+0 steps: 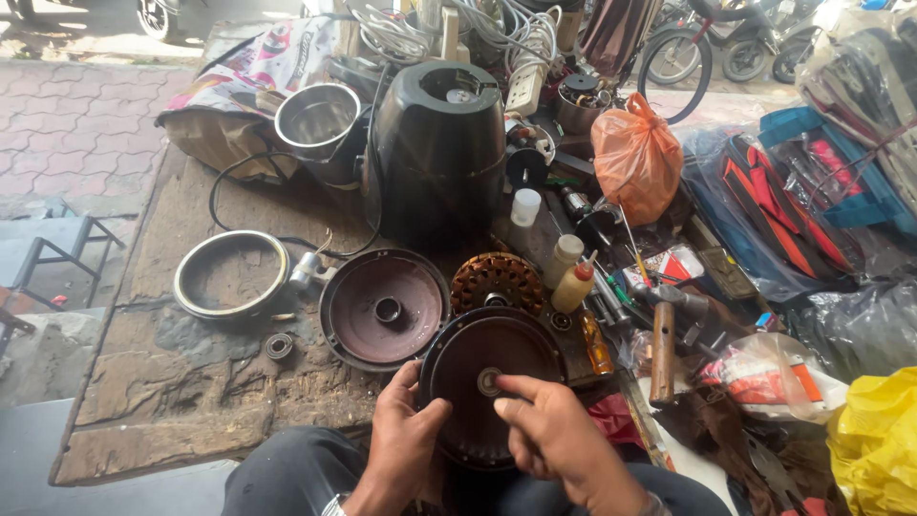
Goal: The person repairs a fan motor by applying oil to the bearing from a bottle and cleaning the internal components with a cloth. They then use a hammer to tap a metal file against the central shaft of the copper-wound stator to seat it into the housing.
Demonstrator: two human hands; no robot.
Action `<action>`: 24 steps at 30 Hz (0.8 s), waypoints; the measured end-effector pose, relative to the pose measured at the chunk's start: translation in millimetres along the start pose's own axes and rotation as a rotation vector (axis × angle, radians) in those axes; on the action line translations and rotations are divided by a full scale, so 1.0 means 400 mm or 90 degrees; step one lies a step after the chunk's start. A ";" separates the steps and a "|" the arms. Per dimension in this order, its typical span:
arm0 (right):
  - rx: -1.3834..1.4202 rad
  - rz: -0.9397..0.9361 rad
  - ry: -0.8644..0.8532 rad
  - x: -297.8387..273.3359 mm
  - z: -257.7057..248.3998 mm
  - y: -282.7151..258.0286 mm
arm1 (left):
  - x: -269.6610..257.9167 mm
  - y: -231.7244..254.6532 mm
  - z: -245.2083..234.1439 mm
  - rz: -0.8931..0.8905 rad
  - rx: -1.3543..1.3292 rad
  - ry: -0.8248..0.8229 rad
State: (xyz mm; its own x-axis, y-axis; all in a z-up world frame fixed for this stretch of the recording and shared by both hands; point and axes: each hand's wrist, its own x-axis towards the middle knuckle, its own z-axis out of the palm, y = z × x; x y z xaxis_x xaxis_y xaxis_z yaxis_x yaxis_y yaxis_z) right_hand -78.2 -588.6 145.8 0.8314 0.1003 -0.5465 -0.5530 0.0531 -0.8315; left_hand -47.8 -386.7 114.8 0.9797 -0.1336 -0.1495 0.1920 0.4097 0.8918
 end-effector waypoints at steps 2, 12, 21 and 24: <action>-0.271 -0.084 0.114 -0.013 0.010 -0.018 | 0.004 0.003 0.001 -0.011 -0.043 0.000; -0.839 -0.264 0.237 -0.036 0.064 -0.048 | -0.004 0.001 -0.004 -0.035 -0.071 -0.010; -0.106 0.003 -0.017 0.005 0.037 0.027 | -0.015 0.009 -0.007 -0.035 0.008 0.028; 0.139 0.007 -0.130 -0.023 0.018 -0.023 | -0.004 0.020 -0.009 -0.051 -0.052 0.039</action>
State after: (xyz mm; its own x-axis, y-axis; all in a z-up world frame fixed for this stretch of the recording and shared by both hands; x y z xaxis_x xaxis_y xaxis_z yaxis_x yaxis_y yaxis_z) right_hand -80.9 -582.9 159.3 0.8092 0.2991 -0.5056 -0.5790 0.2607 -0.7725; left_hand -47.4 -379.8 120.6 0.9622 -0.1147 -0.2471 0.2716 0.4725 0.8384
